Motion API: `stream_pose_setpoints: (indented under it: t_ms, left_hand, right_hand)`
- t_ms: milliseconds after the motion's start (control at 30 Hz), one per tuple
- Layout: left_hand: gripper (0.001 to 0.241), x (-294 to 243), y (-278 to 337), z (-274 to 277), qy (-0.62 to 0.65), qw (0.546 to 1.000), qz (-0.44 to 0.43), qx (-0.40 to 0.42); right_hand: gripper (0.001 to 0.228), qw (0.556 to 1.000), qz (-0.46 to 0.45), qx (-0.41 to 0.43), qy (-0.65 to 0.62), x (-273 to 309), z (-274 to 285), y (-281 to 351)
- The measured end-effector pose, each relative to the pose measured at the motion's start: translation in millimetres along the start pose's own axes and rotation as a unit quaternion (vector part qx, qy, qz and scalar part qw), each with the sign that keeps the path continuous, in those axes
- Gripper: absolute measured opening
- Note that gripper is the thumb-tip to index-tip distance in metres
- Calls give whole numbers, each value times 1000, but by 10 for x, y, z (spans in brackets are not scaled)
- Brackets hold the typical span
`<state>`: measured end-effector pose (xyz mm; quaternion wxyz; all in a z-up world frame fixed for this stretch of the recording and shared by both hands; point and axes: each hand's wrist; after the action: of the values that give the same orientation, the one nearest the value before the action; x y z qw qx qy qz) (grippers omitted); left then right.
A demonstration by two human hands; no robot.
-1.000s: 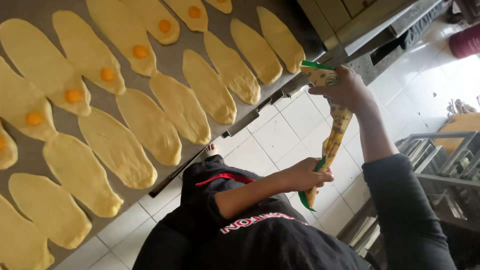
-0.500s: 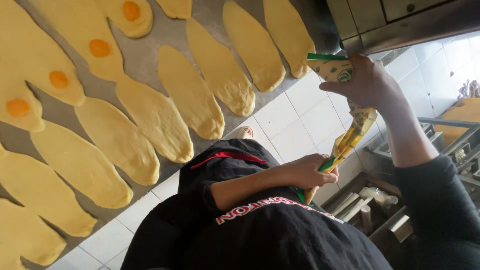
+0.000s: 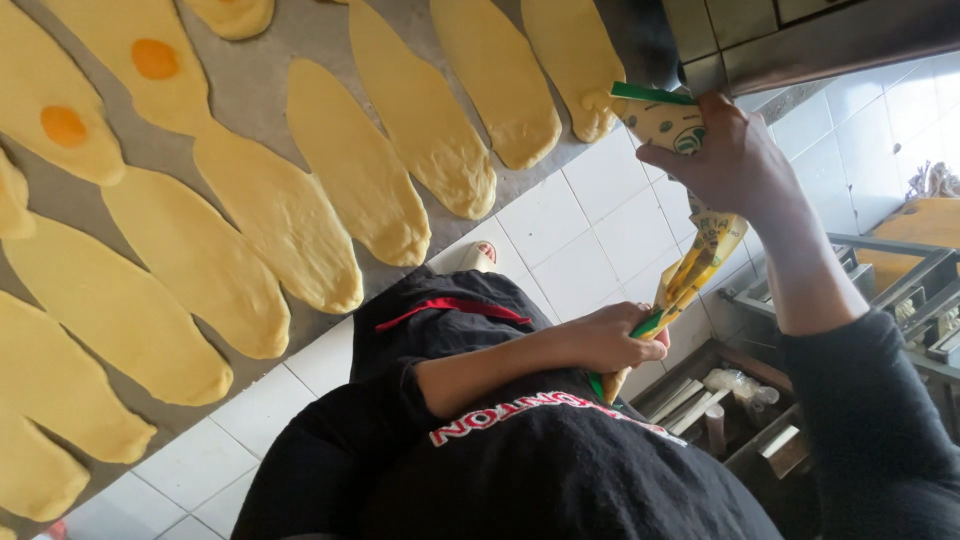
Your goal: The person fills rows of elongated dough pieces on a metal tray with dark and orange fillings using piping bags. They walk to a storage area to retrieve a new piping bag containing a yellow filling and return to continue filling the dough.
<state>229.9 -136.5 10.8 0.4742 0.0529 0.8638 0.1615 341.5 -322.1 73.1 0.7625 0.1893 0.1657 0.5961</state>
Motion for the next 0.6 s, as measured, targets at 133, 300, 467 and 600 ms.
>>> stream_pose_setpoints:
  t_ms: [133, 300, 467, 600]
  left_hand:
    - [15, 112, -55, -67, -10, 1000, -3, -8]
    - [13, 115, 27, -69, -23, 999, -38, 7]
    - [12, 101, 156, -42, 16, 999, -33, -7]
    - [19, 47, 280, 3, 35, 999, -12, -21]
  right_hand:
    - [72, 1000, 17, -16, 17, -36, -76, 42]
    - [76, 1000, 4, 15, -13, 215, 133, 249]
    - [73, 996, 81, -22, 7, 390, 32, 108]
    - [75, 993, 114, 9, 19, 599, 17, 41]
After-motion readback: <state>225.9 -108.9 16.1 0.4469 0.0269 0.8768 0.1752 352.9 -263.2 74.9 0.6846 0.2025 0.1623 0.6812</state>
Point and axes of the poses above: each hand's wrist, its own y-axis away from the middle knuckle, its own z-axis out of the back of the hand, x = y × z, and after that the axes turned 6 degrees about y, right-handed
